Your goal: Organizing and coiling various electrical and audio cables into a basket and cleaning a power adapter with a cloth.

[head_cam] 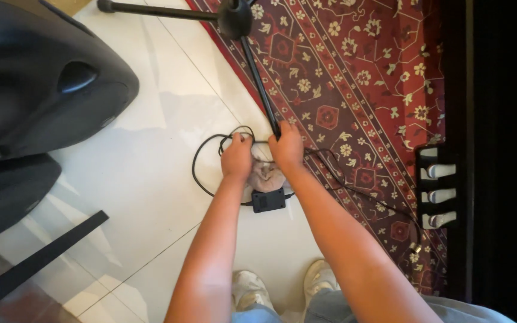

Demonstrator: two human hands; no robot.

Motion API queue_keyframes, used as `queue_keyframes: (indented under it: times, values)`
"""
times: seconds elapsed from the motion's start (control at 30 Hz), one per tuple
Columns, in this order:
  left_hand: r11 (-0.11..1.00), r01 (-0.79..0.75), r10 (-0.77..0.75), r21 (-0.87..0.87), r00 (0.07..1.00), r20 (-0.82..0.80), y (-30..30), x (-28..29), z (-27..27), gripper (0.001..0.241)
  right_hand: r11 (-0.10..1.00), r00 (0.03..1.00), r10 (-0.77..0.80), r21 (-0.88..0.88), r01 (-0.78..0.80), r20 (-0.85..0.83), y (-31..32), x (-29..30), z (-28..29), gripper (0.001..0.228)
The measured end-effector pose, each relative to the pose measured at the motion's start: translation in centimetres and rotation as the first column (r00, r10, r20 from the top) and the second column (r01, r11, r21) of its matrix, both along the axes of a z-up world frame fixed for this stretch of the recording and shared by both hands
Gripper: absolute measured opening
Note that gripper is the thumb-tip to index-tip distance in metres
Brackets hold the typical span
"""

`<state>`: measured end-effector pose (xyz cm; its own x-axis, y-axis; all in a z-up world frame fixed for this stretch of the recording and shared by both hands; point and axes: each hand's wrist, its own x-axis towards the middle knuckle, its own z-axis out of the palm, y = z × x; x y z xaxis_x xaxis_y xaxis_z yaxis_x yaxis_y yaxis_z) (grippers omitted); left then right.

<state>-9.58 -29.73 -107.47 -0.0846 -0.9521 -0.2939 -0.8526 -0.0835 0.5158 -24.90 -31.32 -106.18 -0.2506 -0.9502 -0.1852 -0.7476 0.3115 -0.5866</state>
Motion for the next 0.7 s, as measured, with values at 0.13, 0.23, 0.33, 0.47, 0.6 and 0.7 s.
queue_keyframes:
  times: [0.13, 0.23, 0.33, 0.47, 0.6, 0.7]
  values:
    - [0.994, 0.081, -0.078, 0.076, 0.996, -0.036, 1.3, 2.1, 0.3, 0.018, 1.000, 1.000, 0.013, -0.010, -0.013, 0.011, -0.1, -0.2, -1.1, 0.037]
    - [0.983, 0.185, -0.185, -0.005, 0.982, -0.027, 2.4, 3.0, 0.0, 0.027, 1.000, 1.000, 0.009, 0.007, -0.009, 0.003, 0.0, -0.1, -1.7, 0.037]
    - [0.991, 0.084, -0.095, -0.100, 0.989, -0.110, 2.8, 2.8, -0.2, 0.026, 1.000, 1.000, -0.015, 0.003, 0.015, -0.002, 0.1, -0.1, -1.3, 0.038]
    - [0.995, 0.006, -0.021, -0.102, 0.989, -0.147, 2.3, 2.8, 2.0, 0.018, 0.989, 0.996, -0.006, -0.145, 0.019, 0.091, 2.1, -1.8, -0.7, 0.034]
    - [0.998, 0.049, -0.044, 0.041, 0.991, -0.127, 0.9, 3.8, 4.5, 0.035, 0.998, 0.974, 0.043, -0.052, -0.032, 0.221, 7.1, -3.1, 0.4, 0.010]
    - [0.983, -0.025, 0.060, 0.182, 0.980, -0.192, 0.2, 4.0, 7.4, 0.038, 0.881, 0.923, 0.380, -0.330, -0.340, 0.065, 9.3, -0.6, 5.7, 0.021]
